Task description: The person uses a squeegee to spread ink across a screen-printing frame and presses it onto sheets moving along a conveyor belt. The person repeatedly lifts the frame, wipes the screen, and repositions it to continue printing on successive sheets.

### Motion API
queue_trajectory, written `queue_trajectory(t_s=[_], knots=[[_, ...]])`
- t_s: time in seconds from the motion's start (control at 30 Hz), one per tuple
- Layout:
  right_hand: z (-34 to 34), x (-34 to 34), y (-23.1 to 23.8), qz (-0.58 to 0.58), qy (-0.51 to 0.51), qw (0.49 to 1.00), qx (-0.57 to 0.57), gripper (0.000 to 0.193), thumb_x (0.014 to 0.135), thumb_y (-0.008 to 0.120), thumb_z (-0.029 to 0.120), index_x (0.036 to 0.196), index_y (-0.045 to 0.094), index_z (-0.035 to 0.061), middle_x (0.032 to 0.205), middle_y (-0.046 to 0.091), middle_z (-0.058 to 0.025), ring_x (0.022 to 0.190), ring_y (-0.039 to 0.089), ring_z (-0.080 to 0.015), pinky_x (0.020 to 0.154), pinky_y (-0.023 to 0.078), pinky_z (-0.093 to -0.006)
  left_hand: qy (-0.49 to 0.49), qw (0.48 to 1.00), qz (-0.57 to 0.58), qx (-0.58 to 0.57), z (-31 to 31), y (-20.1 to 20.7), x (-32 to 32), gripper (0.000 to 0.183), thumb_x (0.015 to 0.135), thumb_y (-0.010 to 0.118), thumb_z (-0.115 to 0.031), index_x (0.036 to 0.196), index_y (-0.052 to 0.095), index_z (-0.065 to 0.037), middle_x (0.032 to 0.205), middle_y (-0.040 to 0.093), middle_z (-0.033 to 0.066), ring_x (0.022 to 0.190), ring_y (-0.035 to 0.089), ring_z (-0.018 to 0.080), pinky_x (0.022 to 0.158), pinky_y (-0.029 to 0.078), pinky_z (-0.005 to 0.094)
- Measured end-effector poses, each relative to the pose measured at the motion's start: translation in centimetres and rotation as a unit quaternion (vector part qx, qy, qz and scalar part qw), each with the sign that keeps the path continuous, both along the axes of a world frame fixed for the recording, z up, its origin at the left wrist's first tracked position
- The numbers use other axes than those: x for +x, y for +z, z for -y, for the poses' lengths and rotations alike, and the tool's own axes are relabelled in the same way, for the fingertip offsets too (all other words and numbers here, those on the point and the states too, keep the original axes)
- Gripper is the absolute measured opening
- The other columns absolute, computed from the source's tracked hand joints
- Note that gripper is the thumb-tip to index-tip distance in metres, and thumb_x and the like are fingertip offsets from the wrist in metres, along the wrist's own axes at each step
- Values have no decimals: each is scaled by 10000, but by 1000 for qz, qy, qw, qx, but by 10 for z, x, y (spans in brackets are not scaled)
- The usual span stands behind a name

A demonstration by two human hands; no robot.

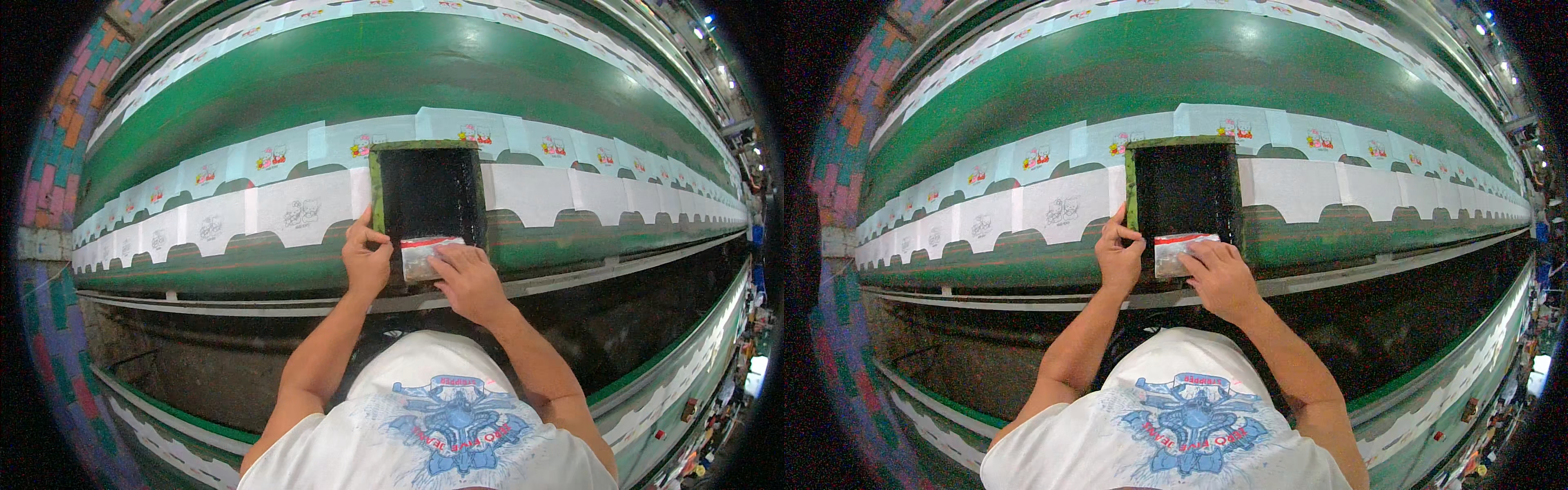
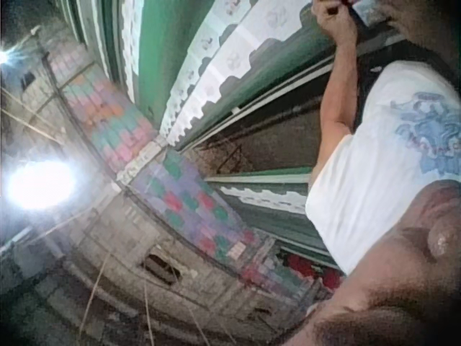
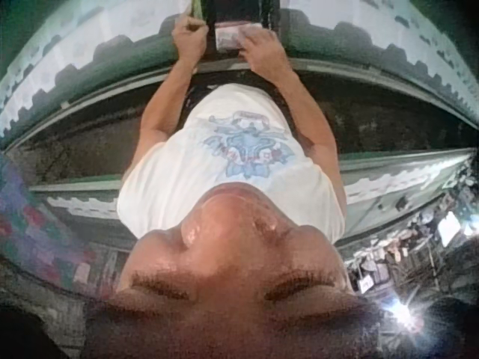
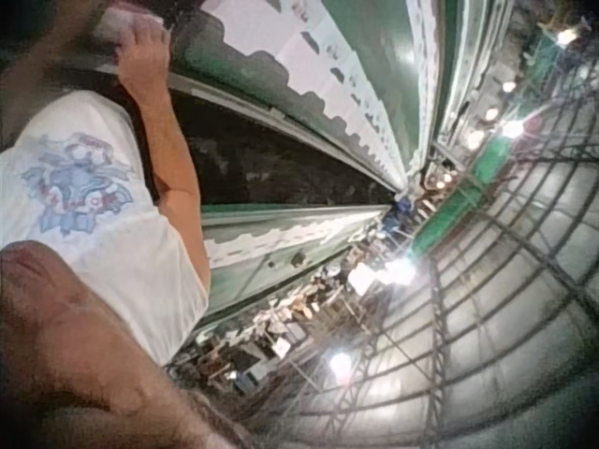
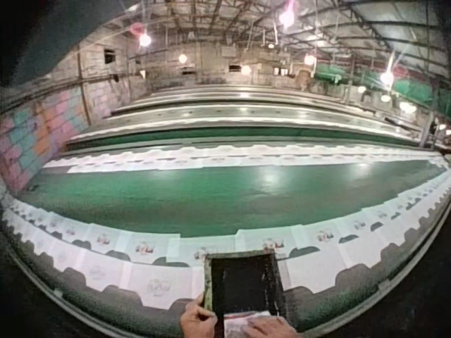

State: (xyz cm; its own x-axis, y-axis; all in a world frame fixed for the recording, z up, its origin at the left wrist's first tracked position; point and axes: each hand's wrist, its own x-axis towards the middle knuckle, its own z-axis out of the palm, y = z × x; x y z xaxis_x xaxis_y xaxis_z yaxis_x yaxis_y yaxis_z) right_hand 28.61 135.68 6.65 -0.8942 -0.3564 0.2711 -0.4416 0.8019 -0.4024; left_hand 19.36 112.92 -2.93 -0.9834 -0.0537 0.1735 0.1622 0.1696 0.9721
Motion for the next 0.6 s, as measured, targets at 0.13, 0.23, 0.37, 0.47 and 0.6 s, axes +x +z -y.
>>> queue_trajectory(t_s=[0.13,0.23,0.37,0.47,0.6], knots=[[2,-20,12,-16,23,1000,9,391,863,721,75,1254,740,59,1211,711,-125,1145,688,-337,982,546,-482,7,999,33,1,6,-3,3,127,753,748,68,777,687,-41,1558,620,292,1422,597,368,1191,431,455],[1,-33,26,-11,33,999,23,409,851,709,60,1258,742,59,1203,721,-118,1132,690,-324,977,546,-478,7,999,48,-19,2,9,3,141,757,753,65,770,661,-42,1565,613,296,1429,593,355,1189,429,449],[-7,-45,32,46,56,995,73,406,848,695,37,1250,747,61,1188,739,-125,1100,695,-323,962,543,-456,6,998,45,-33,2,6,1,122,774,756,46,790,675,-44,1562,617,292,1411,601,355,1186,434,458],[-19,-64,48,138,75,985,73,388,877,674,7,1254,751,51,1192,755,-158,1123,707,-364,988,553,-476,4,998,45,-33,2,11,7,106,811,773,32,871,715,-33,1568,612,283,1408,606,353,1190,438,465],[-25,-116,52,193,57,977,64,357,909,645,-18,1236,764,65,1174,762,-177,1144,705,-402,1001,564,-499,-7,998,66,0,9,8,6,157,872,765,43,1016,745,-17,1588,592,269,1401,615,349,1195,451,458]])
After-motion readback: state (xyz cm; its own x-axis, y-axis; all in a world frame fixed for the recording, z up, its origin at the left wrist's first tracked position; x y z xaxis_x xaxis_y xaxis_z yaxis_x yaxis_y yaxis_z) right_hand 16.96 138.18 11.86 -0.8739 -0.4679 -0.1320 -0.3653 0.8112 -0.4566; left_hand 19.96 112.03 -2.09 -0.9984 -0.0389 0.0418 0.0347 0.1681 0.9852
